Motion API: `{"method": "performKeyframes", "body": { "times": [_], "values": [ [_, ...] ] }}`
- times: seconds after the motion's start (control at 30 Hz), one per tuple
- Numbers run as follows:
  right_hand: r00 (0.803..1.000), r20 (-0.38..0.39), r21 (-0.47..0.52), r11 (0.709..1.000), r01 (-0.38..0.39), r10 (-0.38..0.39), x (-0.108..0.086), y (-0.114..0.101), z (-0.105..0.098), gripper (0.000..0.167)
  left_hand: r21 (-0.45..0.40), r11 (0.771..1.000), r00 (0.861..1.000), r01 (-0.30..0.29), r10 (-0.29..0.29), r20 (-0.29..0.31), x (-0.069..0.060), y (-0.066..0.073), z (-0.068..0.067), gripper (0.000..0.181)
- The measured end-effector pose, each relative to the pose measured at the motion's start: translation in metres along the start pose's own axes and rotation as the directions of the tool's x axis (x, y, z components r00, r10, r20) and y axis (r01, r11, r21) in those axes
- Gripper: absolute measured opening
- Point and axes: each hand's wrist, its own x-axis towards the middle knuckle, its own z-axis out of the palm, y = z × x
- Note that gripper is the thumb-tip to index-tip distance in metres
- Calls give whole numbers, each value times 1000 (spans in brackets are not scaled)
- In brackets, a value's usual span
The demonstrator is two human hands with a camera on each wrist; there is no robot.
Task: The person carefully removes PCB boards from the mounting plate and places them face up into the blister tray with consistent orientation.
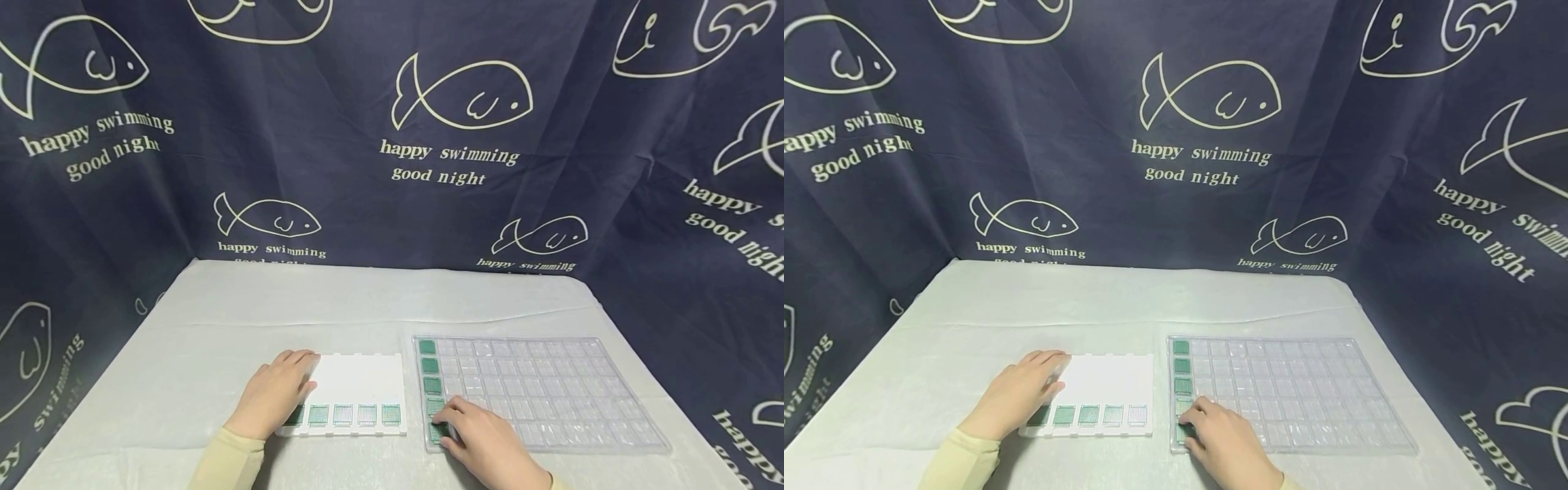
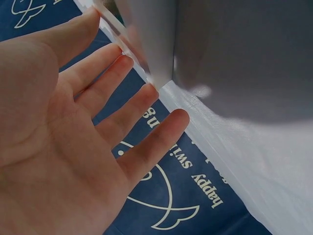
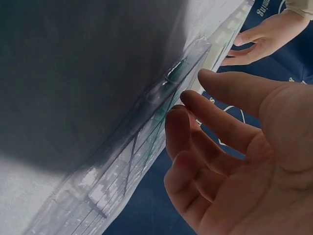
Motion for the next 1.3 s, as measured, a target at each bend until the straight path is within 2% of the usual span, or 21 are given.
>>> {"method": "performKeyframes", "body": {
  "times": [0.33,0.97,1.3],
  "values": [
    [1000,-25,20,1000,-6,7,-1,0,2,24,1,1000,1000,-13,13,-22,-1,0,0,45],
    [998,-45,52,998,-32,34,2,-4,1,23,9,1000,1000,-21,21,-5,-1,0,-2,45],
    [993,-119,-53,999,7,-13,11,-13,-1,23,9,1000,1000,-11,11,0,-1,0,-2,44]
  ]
}}
